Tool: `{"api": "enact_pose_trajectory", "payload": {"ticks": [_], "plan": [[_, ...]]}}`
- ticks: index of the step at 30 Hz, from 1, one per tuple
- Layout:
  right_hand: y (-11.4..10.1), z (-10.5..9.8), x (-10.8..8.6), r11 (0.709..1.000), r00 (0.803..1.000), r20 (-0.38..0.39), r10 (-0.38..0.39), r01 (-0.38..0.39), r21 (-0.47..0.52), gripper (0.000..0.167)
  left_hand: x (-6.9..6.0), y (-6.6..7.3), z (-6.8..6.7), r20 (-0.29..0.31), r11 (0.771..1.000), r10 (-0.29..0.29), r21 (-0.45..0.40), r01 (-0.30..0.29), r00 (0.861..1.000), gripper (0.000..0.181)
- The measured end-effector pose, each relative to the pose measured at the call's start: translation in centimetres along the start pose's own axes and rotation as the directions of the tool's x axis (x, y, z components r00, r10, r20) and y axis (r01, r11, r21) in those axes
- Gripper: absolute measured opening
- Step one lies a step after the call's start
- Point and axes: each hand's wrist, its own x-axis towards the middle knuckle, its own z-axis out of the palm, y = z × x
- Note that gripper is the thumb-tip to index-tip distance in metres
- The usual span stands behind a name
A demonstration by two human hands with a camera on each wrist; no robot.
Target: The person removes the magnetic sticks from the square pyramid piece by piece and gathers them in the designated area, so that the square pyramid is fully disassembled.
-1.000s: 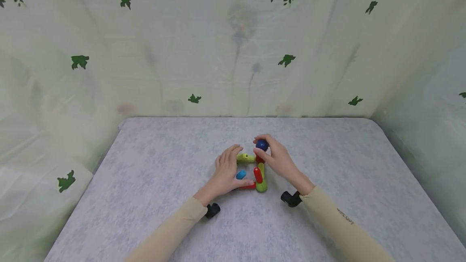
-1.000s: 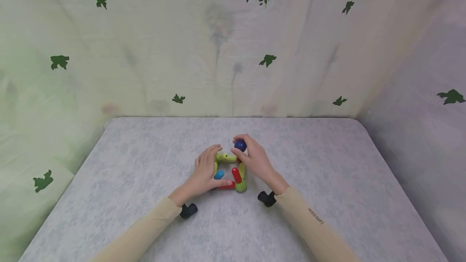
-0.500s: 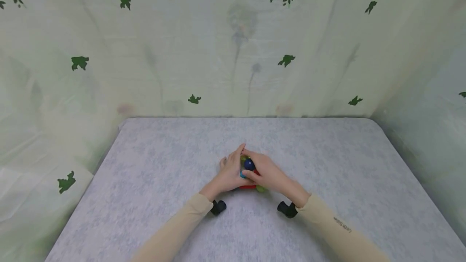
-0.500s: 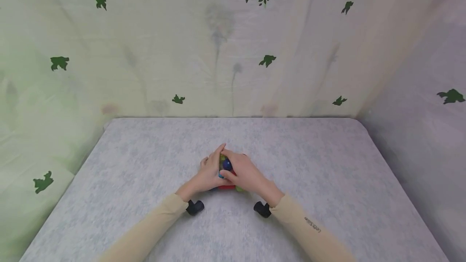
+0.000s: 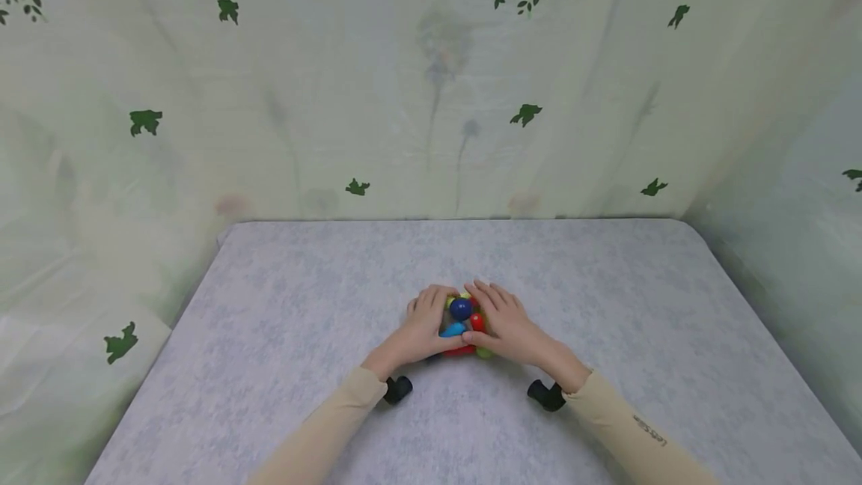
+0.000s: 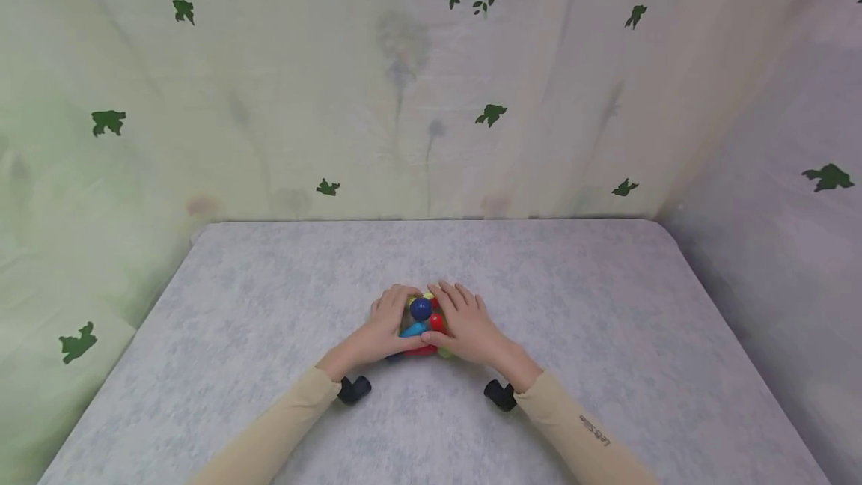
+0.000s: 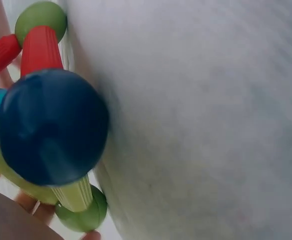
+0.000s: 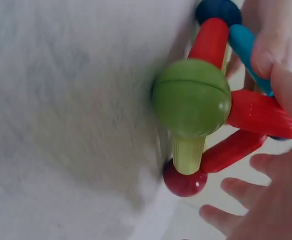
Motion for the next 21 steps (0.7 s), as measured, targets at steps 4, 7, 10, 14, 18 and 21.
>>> {"api": "enact_pose_trajectory", "payload": {"ticks": [4, 7, 10, 14, 18, 21], "plan": [[-0.9, 0.6, 0.1, 0.979, 0.998, 0.016, 0.065, -0.061, -0.194, 0.076, -0.3, -0.1, -0.4, 0.013, 0.997, 0.018, -0.08, -0.017, 1.0, 0.062], [-1.8, 1.1, 0.3, 0.946, 0.992, -0.008, 0.126, -0.122, -0.301, 0.078, -0.4, 0.0, -0.5, 0.026, 0.996, 0.049, -0.075, -0.047, 0.998, 0.064], [-2.5, 1.4, 0.6, 0.929, 0.979, -0.025, 0.203, -0.2, -0.31, 0.081, -0.5, 0.1, -0.6, 0.043, 0.996, 0.076, -0.051, -0.074, 0.996, 0.065], [-2.8, 1.5, 1.0, 0.94, 0.957, 0.007, 0.289, -0.282, -0.19, 0.084, -0.7, 0.2, -0.6, 0.06, 0.996, 0.094, 0.001, -0.094, 0.994, 0.064], [-2.1, 1.4, 1.0, 0.964, 0.963, 0.046, 0.267, -0.267, -0.009, 0.087, -0.9, 0.1, -0.7, 0.089, 0.996, 0.093, -0.001, -0.093, 0.992, 0.07], [-1.4, 0.9, 0.7, 0.973, 0.984, 0.008, 0.18, -0.179, 0.146, 0.083, -1.1, 0.0, -1.2, 0.112, 0.988, 0.111, -0.123, -0.097, 0.987, 0.07]]}}
